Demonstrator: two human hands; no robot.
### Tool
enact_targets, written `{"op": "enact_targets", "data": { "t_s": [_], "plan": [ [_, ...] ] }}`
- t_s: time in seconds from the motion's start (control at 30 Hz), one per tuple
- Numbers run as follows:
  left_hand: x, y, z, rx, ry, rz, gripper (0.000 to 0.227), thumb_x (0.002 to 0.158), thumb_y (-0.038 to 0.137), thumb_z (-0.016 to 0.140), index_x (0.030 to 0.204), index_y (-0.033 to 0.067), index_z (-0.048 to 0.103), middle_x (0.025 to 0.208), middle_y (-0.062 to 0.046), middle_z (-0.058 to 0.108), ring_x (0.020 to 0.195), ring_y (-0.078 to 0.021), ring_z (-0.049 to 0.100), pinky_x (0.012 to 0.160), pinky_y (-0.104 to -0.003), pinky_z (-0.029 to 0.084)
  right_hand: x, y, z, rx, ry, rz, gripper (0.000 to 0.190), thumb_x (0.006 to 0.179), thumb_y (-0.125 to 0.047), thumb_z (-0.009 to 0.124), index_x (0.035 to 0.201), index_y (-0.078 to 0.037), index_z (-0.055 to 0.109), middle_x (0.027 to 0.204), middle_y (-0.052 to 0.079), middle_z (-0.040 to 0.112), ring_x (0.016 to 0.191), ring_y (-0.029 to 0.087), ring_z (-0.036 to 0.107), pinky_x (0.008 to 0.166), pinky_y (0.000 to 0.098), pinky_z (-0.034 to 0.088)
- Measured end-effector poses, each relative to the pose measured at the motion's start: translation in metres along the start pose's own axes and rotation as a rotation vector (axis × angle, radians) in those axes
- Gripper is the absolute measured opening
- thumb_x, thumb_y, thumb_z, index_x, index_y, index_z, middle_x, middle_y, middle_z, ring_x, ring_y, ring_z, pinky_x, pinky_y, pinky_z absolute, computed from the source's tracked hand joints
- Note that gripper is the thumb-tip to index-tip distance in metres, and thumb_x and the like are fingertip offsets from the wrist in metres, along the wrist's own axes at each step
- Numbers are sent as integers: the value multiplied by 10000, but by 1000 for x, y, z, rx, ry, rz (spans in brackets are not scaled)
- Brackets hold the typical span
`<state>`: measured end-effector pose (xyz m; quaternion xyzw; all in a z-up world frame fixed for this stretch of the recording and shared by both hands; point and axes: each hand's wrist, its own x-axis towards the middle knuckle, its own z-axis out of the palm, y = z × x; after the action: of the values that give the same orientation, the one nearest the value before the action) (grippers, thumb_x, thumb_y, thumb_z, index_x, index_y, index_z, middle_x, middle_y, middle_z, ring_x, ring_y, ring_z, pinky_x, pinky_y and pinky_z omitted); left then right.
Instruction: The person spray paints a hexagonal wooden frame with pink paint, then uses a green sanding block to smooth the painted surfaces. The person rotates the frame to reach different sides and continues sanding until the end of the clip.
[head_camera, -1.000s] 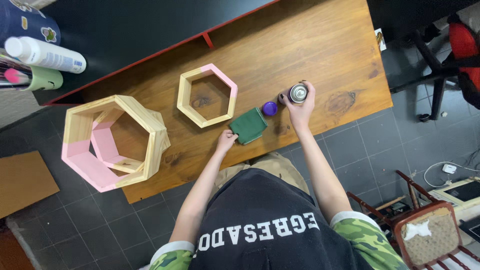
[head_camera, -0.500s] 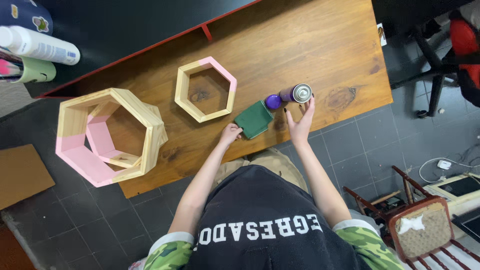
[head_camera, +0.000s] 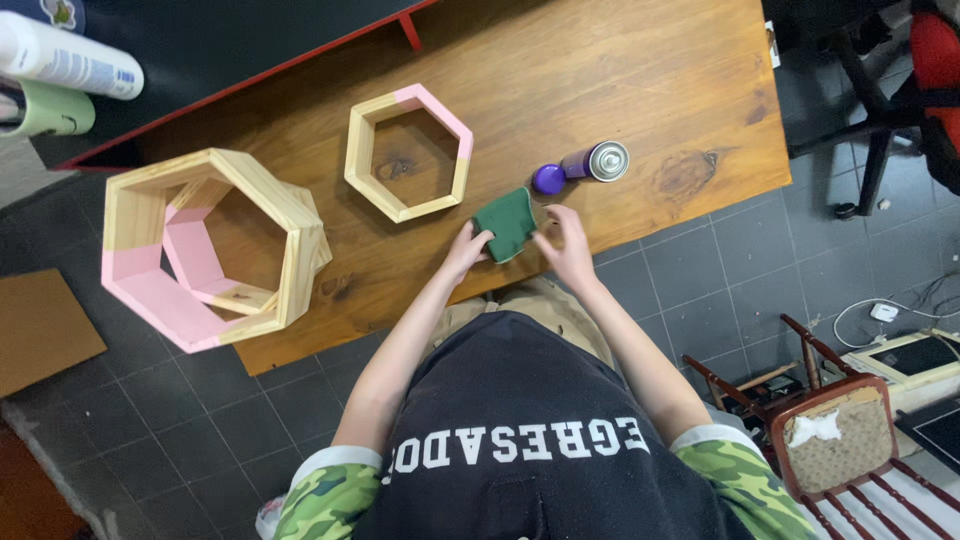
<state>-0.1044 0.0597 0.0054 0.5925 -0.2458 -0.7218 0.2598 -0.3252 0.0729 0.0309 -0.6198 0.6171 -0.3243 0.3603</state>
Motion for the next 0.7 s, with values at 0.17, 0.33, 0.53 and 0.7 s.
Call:
{"op": "enact_targets", "data": {
  "t_s": [0.17, 0.33, 0.53, 0.7],
  "plan": [
    [-19, 6, -1, -125, -81, 74, 739, 919, 140, 627, 1567, 13, 295, 1525, -262, 399, 1324, -396, 502, 1028, -571, 491, 2, -32, 22, 64, -210, 38, 711, 846, -275, 852, 1465, -171, 519, 1523, 131, 423, 1446, 380, 412, 1201, 534, 358],
    [-34, 7, -13, -311, -107, 160, 610, 880, 66, 593, 1467, 31, 430, 1339, -150, 542, 1132, -258, 614, 975, -454, 547, 20, -59, 35, 440, -299, 243, 889, 903, -188, 828, 1614, -216, 294, 1590, 296, 285, 1468, 499, 325, 1195, 635, 319],
    [-8, -39, -37, -359, -104, 296, 534, 898, -12, 578, 1378, 201, 478, 1360, -85, 575, 1228, -204, 557, 1013, -400, 520, 27, -60, 53, 700, -442, 343, 1006, 839, -93, 891, 1627, -210, 276, 1472, 259, 452, 1273, 315, 568, 1015, 431, 552],
    [-3, -52, -52, -77, 23, 305, 586, 912, 137, 607, 1449, 219, 385, 1415, -158, 520, 1242, -296, 510, 973, -460, 511, 22, -52, 70, 554, -448, 243, 897, 806, -134, 912, 1564, -206, 439, 1440, 196, 552, 1261, 233, 558, 1029, 414, 521]
  ]
}}
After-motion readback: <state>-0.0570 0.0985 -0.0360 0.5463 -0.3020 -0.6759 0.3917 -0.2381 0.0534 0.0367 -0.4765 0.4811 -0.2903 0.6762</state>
